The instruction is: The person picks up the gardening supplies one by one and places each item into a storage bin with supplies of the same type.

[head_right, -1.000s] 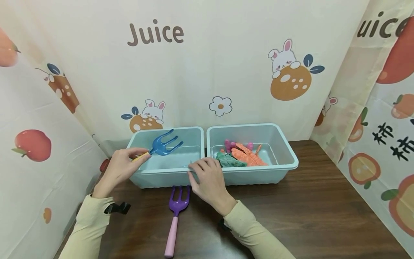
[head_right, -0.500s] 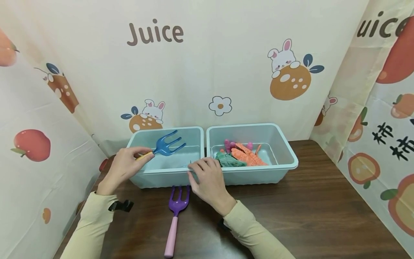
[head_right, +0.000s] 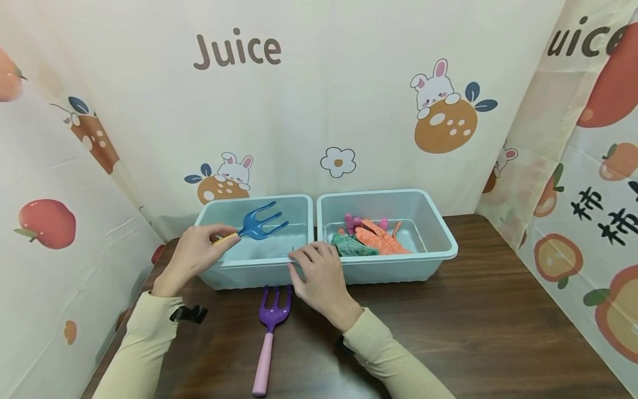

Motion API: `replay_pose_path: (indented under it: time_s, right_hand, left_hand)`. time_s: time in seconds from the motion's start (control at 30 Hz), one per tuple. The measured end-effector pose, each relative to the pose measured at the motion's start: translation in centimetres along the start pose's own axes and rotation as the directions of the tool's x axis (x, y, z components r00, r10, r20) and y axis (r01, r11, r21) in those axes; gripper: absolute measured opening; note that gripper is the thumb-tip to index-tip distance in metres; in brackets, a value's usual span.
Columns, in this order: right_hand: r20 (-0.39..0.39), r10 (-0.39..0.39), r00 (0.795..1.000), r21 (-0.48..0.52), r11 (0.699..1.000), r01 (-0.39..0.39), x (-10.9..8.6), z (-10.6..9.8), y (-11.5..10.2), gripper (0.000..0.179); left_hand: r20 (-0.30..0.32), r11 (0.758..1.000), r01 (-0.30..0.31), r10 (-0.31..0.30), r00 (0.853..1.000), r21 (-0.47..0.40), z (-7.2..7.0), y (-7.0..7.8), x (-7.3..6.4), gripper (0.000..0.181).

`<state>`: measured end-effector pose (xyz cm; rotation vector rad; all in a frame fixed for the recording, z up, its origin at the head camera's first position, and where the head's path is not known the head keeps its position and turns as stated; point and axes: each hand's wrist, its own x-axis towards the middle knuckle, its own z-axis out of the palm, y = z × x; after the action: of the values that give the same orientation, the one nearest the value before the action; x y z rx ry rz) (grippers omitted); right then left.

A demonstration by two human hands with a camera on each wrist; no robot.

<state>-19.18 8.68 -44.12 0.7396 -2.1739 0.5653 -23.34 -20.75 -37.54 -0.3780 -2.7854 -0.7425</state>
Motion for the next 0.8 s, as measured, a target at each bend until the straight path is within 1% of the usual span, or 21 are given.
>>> replay_pose_path:
  time_s: [0.13,0.37,0.5,0.67,0.8]
  right_hand:
    - [0.0,-0.001,1.0,-0.005,1.0,0.001,0.03,0.05,0.04,0.012]
    - [0.014,0.001,1.0,-0.006,1.0,-0.001,-0.04,0.07,0.0,0.013]
    - [0.017,0.004,1.0,-0.005,1.0,-0.003,-0.03,-0.01,-0.05,0.013]
    - [0.012,-0.003,1.0,-0.007,1.0,0.003,-0.05,-0.01,-0.08,0.013]
    - [0.01,-0.005,1.0,-0.011,1.0,0.005,-0.09,0.01,-0.08,0.012]
  left_hand:
    - [-0.002,1.0,-0.006,0.006,1.0,0.014,0.11,-0.05,0.1,0.031]
    - [0.02,0.999,-0.002,0.001,1.0,0.05,0.39,-0.15,0.15,0.035]
    - [0.029,0.998,-0.013,0.012,1.0,0.055,0.48,-0.08,0.17,0.037]
    - [0.068,0.999,-0.007,0.005,0.998,0.038,0.68,-0.16,0.3,0.028]
    - [0.077,1.0,-0.004,0.003,0.997,0.01,0.79,-0.25,0.39,0.019]
